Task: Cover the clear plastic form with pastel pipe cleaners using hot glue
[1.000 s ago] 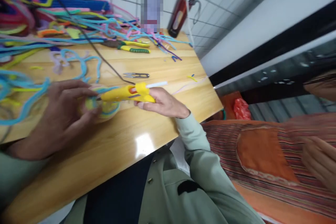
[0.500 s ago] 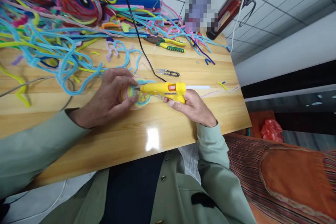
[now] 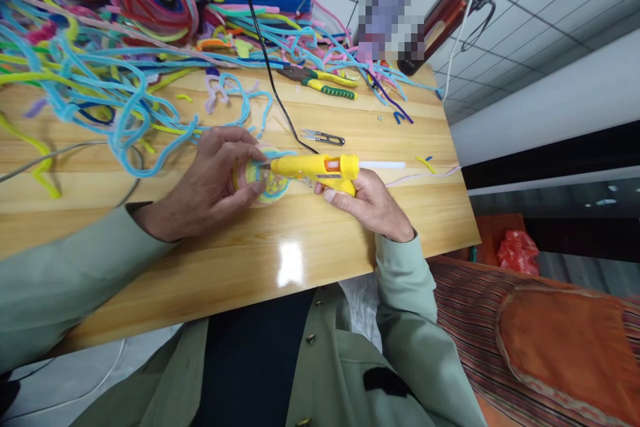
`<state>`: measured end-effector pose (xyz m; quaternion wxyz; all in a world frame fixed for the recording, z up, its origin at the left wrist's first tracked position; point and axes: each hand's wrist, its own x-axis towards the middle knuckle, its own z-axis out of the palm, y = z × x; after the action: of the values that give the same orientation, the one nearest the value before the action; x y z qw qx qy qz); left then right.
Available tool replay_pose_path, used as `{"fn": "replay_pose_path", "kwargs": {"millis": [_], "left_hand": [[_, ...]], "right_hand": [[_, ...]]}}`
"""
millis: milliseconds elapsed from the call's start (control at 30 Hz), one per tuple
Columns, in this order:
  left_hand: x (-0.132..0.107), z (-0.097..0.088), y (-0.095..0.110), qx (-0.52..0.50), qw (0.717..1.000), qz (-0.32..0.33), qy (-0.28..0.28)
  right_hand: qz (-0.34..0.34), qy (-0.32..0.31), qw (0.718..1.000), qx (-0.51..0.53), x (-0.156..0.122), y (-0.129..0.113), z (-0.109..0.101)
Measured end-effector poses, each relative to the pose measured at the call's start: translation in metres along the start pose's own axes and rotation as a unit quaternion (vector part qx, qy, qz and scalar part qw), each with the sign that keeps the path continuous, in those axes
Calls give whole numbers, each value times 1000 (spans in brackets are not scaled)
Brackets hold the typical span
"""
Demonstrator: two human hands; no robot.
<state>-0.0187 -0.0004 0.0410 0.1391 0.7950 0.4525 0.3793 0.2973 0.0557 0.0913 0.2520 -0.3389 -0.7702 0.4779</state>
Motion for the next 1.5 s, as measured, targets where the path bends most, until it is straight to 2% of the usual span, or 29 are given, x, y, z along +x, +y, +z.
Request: {"fn": "replay_pose_path", "kwargs": {"millis": [500, 833, 1067, 1267, 1367, 1433, 1500], "left_hand": [[0, 0, -1, -12, 1000, 12, 9], [1, 0, -1, -6, 1000, -11, -9], [1, 0, -1, -3, 1000, -2, -5], [0, 1, -1, 2, 999, 36, 18], [0, 0, -1, 7, 999, 46, 20], [0, 0, -1, 8, 999, 47, 23], [-1, 0, -2, 7, 999, 42, 25]], "right_hand": [[2, 1, 1000, 14, 1, 1, 0], [5, 3, 1000, 9, 2, 0, 0], [-4, -4, 1000, 6, 3, 0, 1], [-1, 0, 1000, 23, 1, 0, 2], [11, 30, 997, 64, 1, 3, -2], [-9, 90, 990, 105, 4, 10, -8], [-38, 180, 975, 128, 9, 19, -19]]}}
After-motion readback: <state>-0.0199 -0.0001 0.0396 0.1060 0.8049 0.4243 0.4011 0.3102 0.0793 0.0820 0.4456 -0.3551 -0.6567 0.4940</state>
